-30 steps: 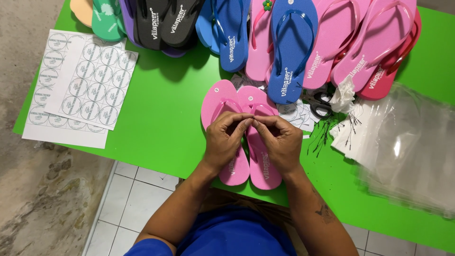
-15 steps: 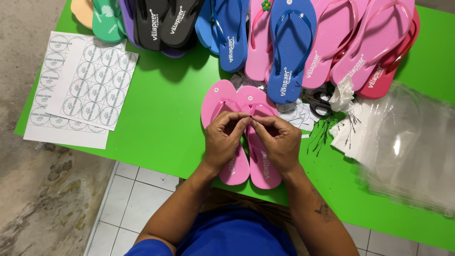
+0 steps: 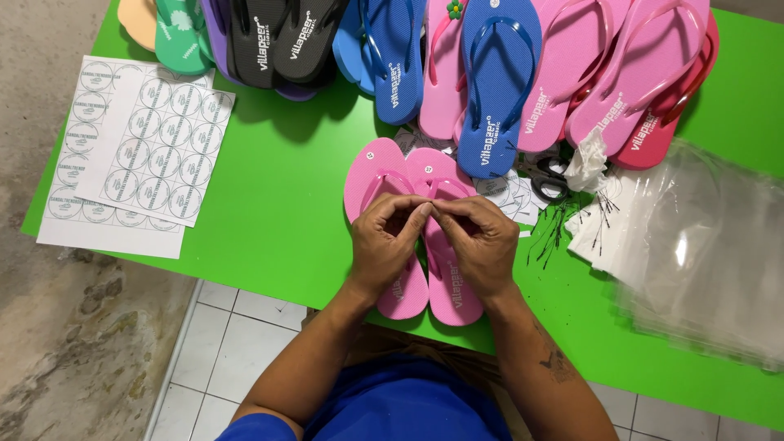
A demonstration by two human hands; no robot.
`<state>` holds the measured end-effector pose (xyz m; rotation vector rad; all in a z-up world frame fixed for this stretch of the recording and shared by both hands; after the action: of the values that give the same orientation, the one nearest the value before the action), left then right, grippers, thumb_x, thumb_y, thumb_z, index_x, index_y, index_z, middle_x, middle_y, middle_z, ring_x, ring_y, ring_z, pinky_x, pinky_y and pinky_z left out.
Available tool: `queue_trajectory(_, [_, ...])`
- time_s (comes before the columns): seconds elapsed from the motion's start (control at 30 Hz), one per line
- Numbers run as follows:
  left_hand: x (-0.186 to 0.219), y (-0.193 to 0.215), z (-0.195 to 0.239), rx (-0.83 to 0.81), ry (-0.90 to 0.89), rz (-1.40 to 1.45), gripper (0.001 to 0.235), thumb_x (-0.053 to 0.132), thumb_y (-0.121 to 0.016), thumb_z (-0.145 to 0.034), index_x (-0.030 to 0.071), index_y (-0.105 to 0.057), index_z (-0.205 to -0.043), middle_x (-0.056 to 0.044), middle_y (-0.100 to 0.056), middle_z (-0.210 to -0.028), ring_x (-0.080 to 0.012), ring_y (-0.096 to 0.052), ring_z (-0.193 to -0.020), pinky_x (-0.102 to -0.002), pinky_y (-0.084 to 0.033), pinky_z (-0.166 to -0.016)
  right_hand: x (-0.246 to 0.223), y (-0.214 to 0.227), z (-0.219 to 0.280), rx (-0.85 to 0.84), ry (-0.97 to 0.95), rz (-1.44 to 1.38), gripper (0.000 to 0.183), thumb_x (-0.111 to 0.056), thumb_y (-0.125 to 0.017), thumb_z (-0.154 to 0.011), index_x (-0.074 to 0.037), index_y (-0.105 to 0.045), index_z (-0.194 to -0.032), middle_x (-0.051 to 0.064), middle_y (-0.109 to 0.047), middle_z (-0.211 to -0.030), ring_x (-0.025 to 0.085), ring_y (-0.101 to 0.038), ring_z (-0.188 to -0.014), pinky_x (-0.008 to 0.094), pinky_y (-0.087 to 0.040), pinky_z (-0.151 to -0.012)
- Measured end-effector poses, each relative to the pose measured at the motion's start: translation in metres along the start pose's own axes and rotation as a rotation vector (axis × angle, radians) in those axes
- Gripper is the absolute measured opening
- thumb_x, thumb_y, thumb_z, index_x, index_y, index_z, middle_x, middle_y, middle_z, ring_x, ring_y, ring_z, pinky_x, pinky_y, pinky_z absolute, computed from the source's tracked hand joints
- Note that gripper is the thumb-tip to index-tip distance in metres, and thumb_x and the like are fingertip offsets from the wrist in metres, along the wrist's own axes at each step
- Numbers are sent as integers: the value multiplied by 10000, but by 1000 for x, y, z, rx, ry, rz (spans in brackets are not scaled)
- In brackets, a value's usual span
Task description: Cleaning a pink flip-flop using a white cloth and inspecting it on a workbench.
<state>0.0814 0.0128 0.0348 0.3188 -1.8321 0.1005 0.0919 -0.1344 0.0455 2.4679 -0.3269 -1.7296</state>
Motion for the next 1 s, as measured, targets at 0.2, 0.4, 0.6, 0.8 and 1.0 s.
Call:
queue_trajectory(0.2, [-3, 0, 1, -4, -38, -25, 59, 123, -792, -903, 69, -792, -928, -89, -727, -780, -201, -728, -753, -306, -573, -678, 2, -2, 3, 10, -71, 33, 86, -64, -842, -879, -23, -811, -947, 117, -729, -717, 111, -654, -708, 297, -561, -638])
queue_trajectory(0.4, [-3, -3, 3, -1, -42, -41, 65, 129, -762, -931, 66, -776, -922, -91, -733, -797, -224, -727, -763, -331, -569, -686, 0, -1, 3, -33, -42, 76, 53, -69, -811, -908, -46, -811, -955, 143, -749, -761, 201, -733, -741, 350, -575, -655])
queue_trajectory(0.6, [-4, -3, 4, -3, -90, -77, 86, 136, -748, -947, 54, -759, -927, -100, -721, -786, -258, -731, -767, -344, -568, -698, 9, -4, 7, -50, 45, 145, 42, -87, -771, -946, -45, -772, -954, 130, -724, -753, 290, -740, -759, 395, -577, -709])
queue_trajectory(0.8, [-10, -6, 4, -26, -122, -97, 92, 126, -729, -959, 43, -749, -924, -108, -720, -793, -280, -732, -779, -362, -568, -711, 12, -4, 7, -56, 99, 156, 40, -69, -753, -955, -32, -743, -944, 137, -702, -749, 337, -721, -755, 420, -569, -723])
queue_trajectory(1.0, [-14, -7, 5, -21, -127, -109, 78, 122, -739, -946, 53, -752, -912, -89, -716, -777, -260, -728, -756, -344, -567, -701, 22, -4, 10, -62, 105, 157, 28, -76, -749, -952, -53, -744, -937, 111, -701, -739, 332, -715, -748, 415, -567, -738])
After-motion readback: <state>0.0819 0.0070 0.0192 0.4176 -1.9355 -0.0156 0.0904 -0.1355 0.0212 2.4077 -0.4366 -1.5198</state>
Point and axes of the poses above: each hand's wrist, its own z-axis away from the middle knuckle, its own y-axis out of the back of the hand, x = y × z, the point moved 2 cm from there along -z, towards the middle knuckle
